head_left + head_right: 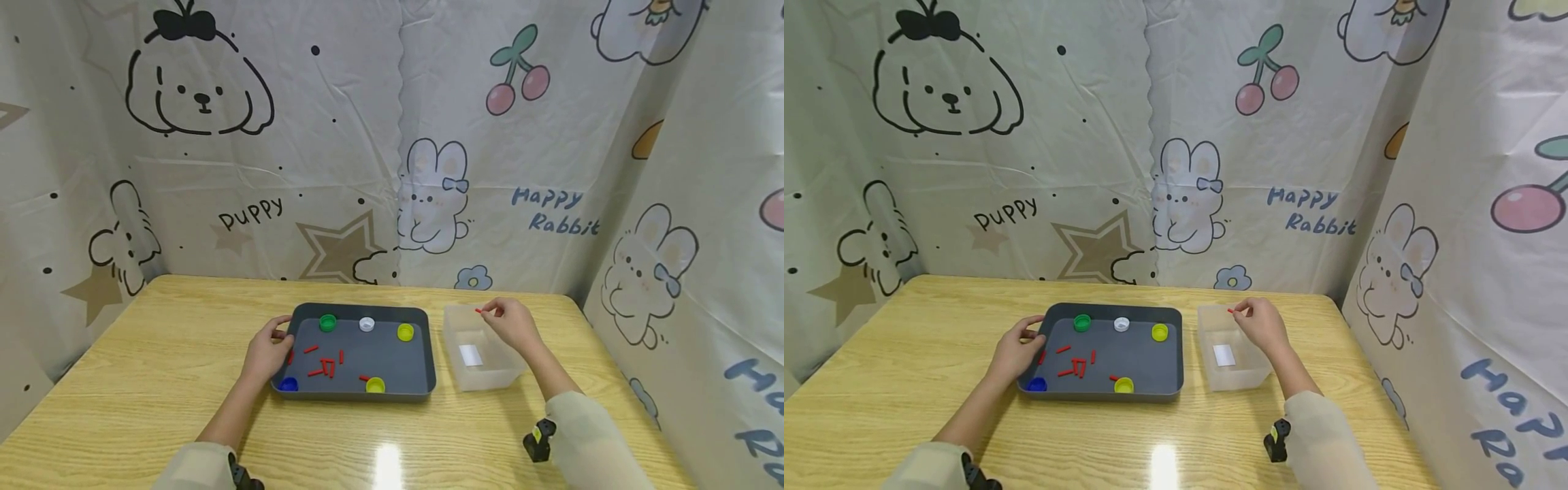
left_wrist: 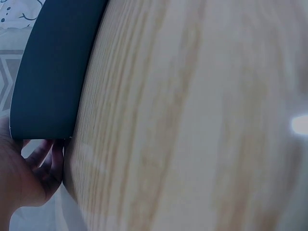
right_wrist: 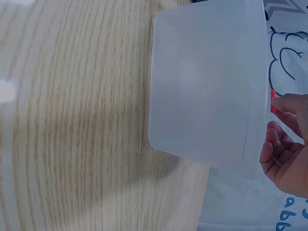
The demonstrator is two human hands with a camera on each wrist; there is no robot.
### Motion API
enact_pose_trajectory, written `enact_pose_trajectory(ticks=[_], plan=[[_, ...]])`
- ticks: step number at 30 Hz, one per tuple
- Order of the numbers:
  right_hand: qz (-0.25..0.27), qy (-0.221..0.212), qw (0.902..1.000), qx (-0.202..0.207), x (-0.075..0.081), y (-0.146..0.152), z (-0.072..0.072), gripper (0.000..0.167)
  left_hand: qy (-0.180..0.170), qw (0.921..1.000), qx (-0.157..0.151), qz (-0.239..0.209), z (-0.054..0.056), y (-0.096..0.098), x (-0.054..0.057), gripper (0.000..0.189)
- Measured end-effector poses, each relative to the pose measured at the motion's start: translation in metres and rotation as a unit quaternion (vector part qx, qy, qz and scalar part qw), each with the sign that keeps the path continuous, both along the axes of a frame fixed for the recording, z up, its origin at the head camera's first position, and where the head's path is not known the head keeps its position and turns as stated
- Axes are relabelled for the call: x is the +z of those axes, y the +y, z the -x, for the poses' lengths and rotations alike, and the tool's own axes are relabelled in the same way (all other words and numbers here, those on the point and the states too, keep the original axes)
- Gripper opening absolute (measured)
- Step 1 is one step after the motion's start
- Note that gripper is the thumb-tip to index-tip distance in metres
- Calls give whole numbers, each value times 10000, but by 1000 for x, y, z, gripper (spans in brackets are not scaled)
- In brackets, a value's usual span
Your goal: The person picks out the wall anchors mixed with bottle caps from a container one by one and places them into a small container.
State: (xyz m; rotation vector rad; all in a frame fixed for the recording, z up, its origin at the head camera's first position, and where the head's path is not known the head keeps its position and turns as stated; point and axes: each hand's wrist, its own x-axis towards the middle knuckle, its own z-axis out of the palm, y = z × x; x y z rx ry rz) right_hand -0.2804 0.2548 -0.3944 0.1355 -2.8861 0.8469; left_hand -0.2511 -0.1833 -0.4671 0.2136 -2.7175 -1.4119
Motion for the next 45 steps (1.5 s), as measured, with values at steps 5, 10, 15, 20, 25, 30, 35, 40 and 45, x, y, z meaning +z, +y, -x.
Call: enact_pose_trajectory(ticks=[5, 10, 15, 20, 25, 30, 35, 40, 45], plan=[[-46, 126, 9999, 20, -1, 1, 0, 22, -5, 10000, -8, 11, 0, 0, 0, 44], [-101, 174, 9998, 37, 0, 0, -1, 22, 18, 10000, -7, 25, 0, -1, -1, 44], [-128, 189, 9997, 32, 5, -5, -4, 22, 49, 10000, -26, 17, 0, -1, -1, 44], [-111, 167, 9997, 130, 9, -15, -6, 21, 118, 9999, 22, 8, -1, 0, 0, 44], [-70, 182, 9995, 244, 9, -26, -8, 19, 52, 10000, 33, -20, -1, 1, 3, 45], [-68, 200, 9989, 417, 8, -38, -11, 19, 27, 10000, 34, -9, -1, -1, 2, 45], [-152, 247, 9977, 608, 7, -50, -13, 18, 18, 10000, 42, -17, -1, -1, 0, 45], [-183, 194, 9973, 689, 7, -61, -16, 17, 23, 10000, 28, -55, -2, 0, 0, 45], [-117, 171, 9962, 843, 7, -72, -19, 15, 29, 10000, 11, -59, -3, 1, 2, 44]])
